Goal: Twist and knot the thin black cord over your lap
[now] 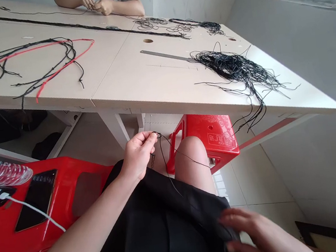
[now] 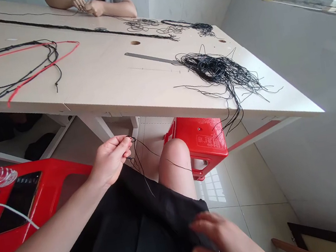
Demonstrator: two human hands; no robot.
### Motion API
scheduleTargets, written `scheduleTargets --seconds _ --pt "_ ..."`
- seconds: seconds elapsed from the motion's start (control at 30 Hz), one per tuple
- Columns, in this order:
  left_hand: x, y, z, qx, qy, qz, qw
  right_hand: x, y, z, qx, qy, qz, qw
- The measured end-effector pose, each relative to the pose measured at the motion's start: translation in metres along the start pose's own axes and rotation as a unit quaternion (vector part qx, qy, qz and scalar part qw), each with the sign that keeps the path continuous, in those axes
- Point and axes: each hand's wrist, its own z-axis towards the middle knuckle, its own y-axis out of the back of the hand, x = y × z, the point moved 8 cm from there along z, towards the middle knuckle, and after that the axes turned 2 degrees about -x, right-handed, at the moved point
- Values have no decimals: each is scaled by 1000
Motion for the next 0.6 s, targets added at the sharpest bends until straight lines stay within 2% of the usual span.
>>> scheduleTargets --seconds 0.1,0.17,0.3,0.37,0.47,0.53,0.6 --pt "-3 -7 -9 13 4 8 1000 18 -3 34 -86 38 1 996" --pt "-5 -10 -14 22 7 8 1000 34 -10 61 -156 73 68 983" --pt "-4 -15 -25 39 27 0 999 43 -39 110 -219 70 205 951" --pt "-2 -18 -28 51 40 -9 998 42 -52 124 -219 69 281 932" --pt "1 -18 -27 55 45 -14 997 38 -64 132 -171 57 373 910" --pt "4 -15 -25 47 37 5 998 39 -61 128 -158 57 332 928" --pt "6 -12 -22 38 21 43 998 49 -49 121 -168 95 195 962"
